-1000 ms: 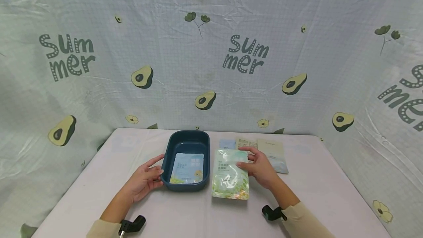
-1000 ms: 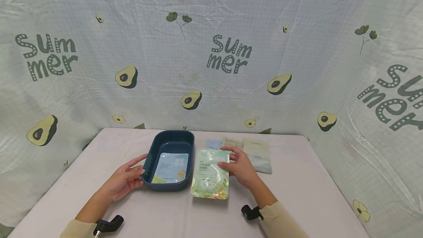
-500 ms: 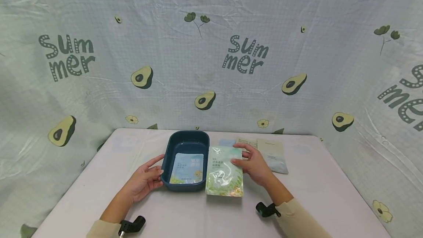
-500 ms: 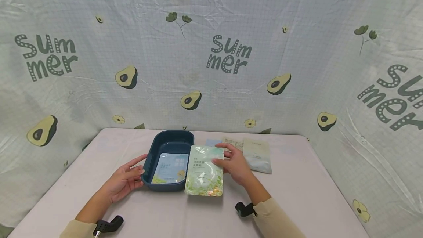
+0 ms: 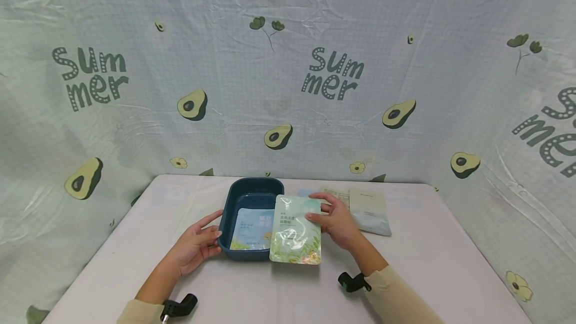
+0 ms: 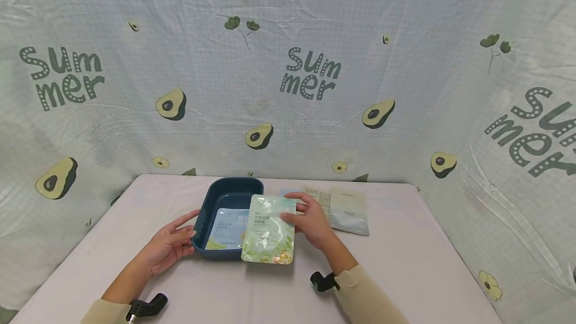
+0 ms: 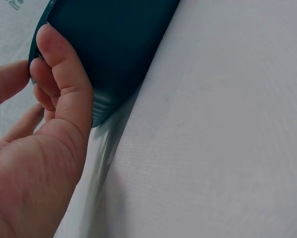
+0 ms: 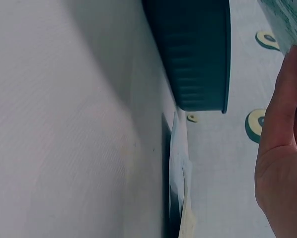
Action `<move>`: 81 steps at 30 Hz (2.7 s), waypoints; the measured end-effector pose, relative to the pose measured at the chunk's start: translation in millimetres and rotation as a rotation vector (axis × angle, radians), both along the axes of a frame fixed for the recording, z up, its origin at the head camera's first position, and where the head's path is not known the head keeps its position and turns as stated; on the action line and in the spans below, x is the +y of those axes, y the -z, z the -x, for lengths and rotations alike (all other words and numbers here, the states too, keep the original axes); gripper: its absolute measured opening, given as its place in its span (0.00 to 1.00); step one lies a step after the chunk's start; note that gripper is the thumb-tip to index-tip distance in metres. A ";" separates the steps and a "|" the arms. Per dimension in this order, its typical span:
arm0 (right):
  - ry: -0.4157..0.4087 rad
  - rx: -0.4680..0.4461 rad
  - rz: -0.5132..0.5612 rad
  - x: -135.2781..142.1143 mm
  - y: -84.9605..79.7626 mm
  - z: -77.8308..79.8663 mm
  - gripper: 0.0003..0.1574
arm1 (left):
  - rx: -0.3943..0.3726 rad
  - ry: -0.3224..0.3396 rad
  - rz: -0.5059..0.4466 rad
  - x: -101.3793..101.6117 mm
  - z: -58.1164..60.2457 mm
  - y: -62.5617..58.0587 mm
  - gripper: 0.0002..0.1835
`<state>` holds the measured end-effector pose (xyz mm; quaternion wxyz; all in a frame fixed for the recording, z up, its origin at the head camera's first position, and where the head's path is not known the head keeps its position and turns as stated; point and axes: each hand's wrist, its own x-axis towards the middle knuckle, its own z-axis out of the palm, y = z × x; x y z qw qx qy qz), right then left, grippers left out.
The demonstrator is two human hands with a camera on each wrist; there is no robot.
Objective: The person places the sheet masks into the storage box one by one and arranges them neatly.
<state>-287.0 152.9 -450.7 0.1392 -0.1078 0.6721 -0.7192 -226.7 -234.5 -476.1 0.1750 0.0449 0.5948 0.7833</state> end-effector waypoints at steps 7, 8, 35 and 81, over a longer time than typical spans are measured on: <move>-0.013 -0.001 -0.009 -13.5 -4.7 2.5 0.42 | -0.007 -0.009 0.000 -0.2 -0.2 -0.1 0.40; -0.013 -0.002 -0.011 -15.2 -4.9 3.0 0.42 | -0.006 -0.008 -0.001 -0.2 -0.2 -0.1 0.40; 0.007 -0.006 -0.055 -52.1 -8.4 22.2 0.35 | -0.011 -0.019 0.009 -0.3 3.1 1.1 0.40; -0.037 0.100 -0.181 -103.9 -14.8 43.6 0.31 | -0.012 -0.011 -0.025 1.5 3.0 1.3 0.40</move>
